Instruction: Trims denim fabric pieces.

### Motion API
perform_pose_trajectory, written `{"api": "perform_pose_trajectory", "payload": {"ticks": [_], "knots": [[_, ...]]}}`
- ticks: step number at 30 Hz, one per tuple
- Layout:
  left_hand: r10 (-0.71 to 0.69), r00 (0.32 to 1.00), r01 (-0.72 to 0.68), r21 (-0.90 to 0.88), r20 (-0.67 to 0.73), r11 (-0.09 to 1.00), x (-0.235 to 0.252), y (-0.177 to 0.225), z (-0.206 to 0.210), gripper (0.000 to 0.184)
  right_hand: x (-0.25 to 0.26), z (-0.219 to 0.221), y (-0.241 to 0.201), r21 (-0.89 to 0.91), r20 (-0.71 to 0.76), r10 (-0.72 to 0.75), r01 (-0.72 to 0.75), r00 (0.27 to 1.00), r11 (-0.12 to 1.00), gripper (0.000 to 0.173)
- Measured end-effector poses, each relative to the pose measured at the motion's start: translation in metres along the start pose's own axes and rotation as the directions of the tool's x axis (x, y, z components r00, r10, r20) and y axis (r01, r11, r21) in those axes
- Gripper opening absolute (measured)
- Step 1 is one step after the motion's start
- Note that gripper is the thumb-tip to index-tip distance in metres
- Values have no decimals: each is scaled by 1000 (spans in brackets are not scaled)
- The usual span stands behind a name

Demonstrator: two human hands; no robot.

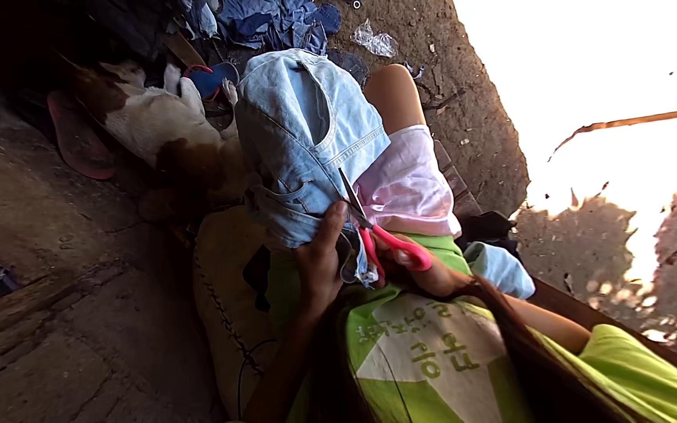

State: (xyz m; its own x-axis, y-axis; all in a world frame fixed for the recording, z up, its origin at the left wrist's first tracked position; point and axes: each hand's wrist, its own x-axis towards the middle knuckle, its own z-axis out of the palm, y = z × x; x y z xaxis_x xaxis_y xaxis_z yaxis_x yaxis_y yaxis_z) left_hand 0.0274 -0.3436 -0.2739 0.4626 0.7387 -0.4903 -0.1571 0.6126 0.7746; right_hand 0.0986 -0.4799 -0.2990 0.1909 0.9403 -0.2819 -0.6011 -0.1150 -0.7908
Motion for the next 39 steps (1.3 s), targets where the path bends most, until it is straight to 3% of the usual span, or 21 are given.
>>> {"api": "perform_pose_trajectory", "payload": {"ticks": [10, 18, 24, 29, 35, 39], "knots": [[34, 999, -34, 11, 30, 999, 0, -3, 0, 16, 4, 2, -2, -14, -30, -17, 17, 999, 1000, 48], [58, 998, -57, 26, -38, 998, 4, -3, 0, 16, -1, 1, 0, -17, -25, 43, -43, 999, 999, 48], [11, 999, -10, -34, 42, 999, 3, -7, -6, 13, 9, 1, -2, 7, -36, 3, -2, 999, 1000, 47], [23, 999, -21, -29, 46, 999, -1, -7, -3, 19, 12, 1, -5, -51, -43, -18, 16, 999, 999, 47], [23, 999, -23, -9, 35, 1000, -2, -5, -2, 17, 9, 5, -1, -112, -53, -167, 160, 985, 981, 43], [17, 999, -17, -10, 33, 1000, -2, -5, -2, 17, 11, 5, -3, -147, -60, -154, 144, 986, 979, 43]]}}
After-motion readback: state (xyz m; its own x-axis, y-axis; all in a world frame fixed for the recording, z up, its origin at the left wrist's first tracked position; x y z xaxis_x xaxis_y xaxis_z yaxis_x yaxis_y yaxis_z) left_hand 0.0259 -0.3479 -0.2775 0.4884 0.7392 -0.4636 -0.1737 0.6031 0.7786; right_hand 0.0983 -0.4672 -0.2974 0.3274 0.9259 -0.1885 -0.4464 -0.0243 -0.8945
